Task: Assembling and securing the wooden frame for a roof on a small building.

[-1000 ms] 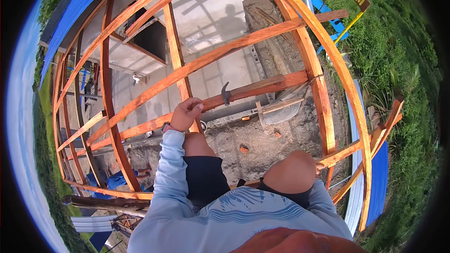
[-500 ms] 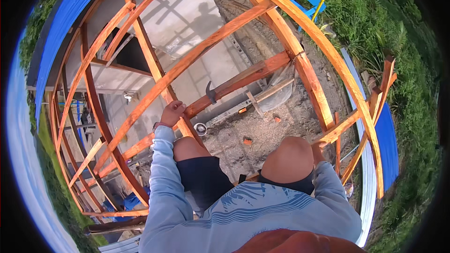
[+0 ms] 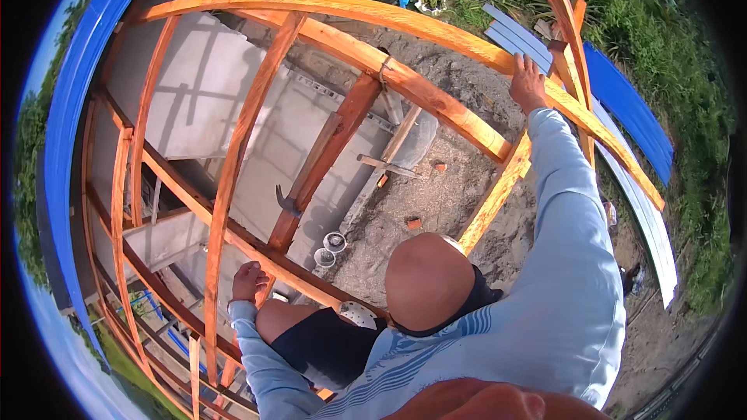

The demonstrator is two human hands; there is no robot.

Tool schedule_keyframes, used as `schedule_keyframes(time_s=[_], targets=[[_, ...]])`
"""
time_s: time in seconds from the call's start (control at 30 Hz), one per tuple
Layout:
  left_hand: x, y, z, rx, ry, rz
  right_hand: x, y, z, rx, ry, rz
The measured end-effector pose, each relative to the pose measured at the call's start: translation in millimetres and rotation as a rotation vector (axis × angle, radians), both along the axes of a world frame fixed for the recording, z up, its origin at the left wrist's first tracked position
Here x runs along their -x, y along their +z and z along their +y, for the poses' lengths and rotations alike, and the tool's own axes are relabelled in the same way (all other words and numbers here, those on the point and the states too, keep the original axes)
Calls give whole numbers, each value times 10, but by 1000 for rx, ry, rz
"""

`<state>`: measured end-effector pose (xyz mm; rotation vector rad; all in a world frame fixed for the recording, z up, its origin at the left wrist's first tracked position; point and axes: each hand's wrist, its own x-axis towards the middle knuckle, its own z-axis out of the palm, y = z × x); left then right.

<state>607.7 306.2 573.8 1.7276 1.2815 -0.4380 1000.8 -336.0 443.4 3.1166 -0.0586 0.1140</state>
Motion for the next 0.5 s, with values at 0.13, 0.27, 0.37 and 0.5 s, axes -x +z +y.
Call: schedule_keyframes(time_s=[0.13,0.27,0.37,0.5], targets=[[-262,-94,-229,77,-65,-52,-186,-174,-554,0,-112,170],[-20,82,-155,27,-31,-35,-403,-231,-6,109,-237,235],[10,167,-272,22,-37,-48,-280,-7,17,197,-147,170],[85,224,-258,15,-47,-47,-28,-16,-68,238,60,205]])
